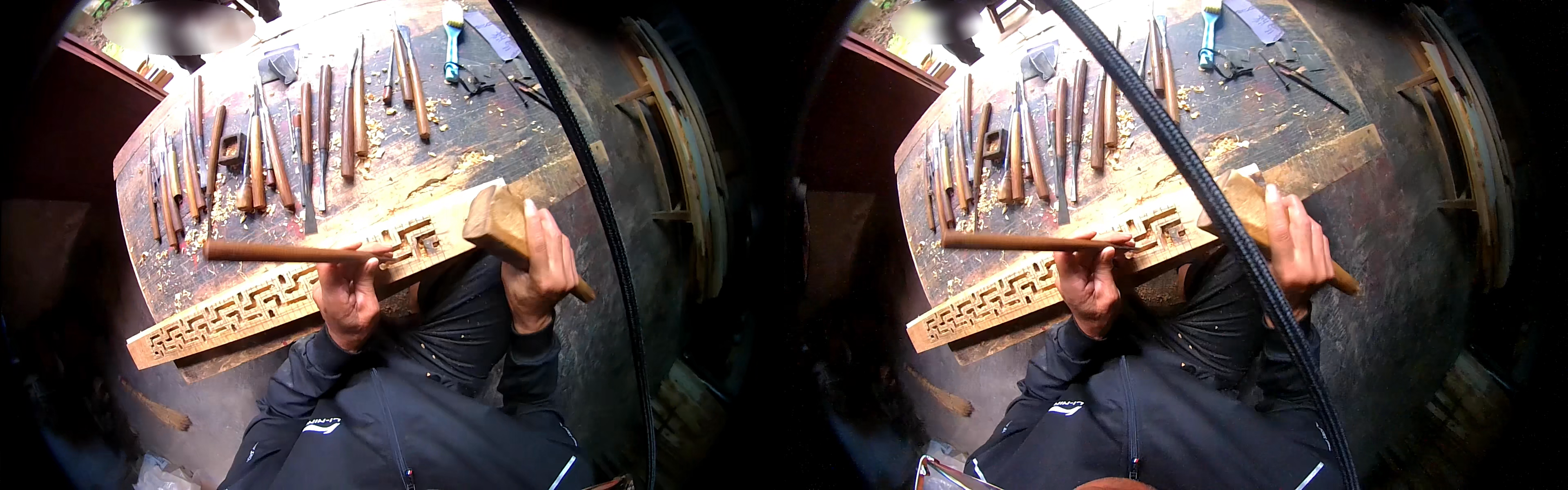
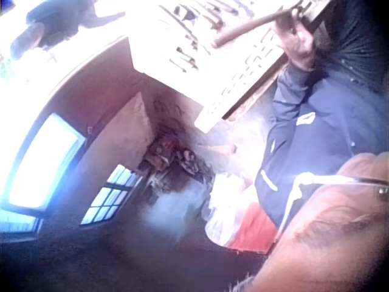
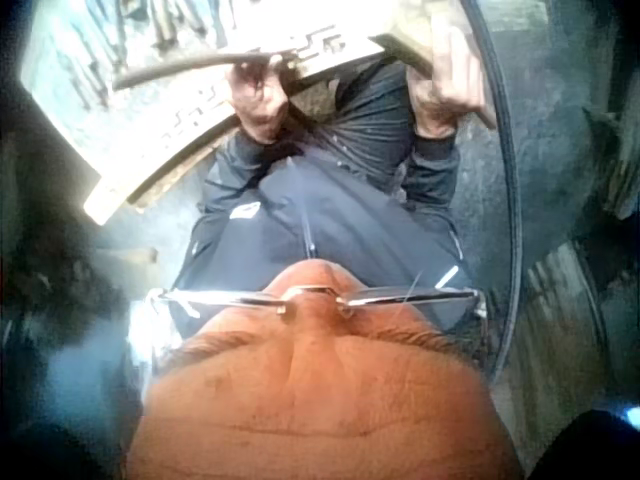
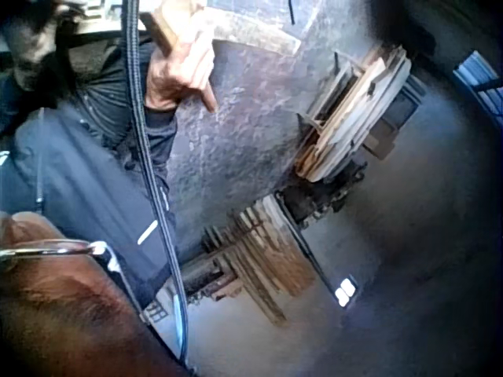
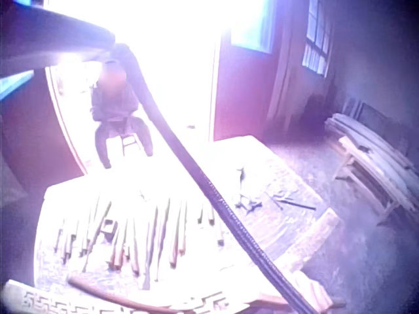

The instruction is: The person uses a chisel and a wooden mallet to carve a decorative geometric pattern into a wooden beam on a workshop table.

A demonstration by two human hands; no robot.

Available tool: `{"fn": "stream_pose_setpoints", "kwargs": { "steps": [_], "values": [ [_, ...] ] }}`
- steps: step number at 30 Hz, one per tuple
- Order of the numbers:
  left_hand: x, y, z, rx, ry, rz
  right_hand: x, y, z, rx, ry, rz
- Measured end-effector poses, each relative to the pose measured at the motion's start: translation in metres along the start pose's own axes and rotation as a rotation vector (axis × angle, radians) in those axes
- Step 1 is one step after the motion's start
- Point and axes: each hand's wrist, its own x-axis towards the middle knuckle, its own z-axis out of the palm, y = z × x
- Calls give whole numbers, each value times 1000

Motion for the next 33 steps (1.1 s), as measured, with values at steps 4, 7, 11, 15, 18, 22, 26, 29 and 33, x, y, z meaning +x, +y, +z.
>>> {"fn": "stream_pose_setpoints", "kwargs": {
  "steps": [4, 7, 11, 15, 18, 22, 26, 29, 33],
  "values": [
    [2, 2, -6, -27, -1, -5, 6, -2, 2, 33, 23, 19],
    [7, 7, -8, 10, -28, 9, 6, 0, 4, 52, 37, 35],
    [2, 2, -1, 36, -34, 24, 10, 1, 6, 31, 16, 21],
    [8, 8, -4, 216, -157, 75, 12, 0, 8, 36, 19, 19],
    [16, 19, -13, 423, -197, 173, 13, 0, 6, 41, -4, 3],
    [11, 39, -22, 4, 129, -110, 15, 2, 4, 73, 9, -12],
    [23, 36, -35, 141, 203, -167, 8, 5, 11, 41, 53, 2],
    [17, 25, -35, 120, 163, -165, 4, 5, 15, 44, 61, 12],
    [13, 24, -29, 80, 85, -106, 6, 4, 15, 44, 52, 9]
  ]
}}
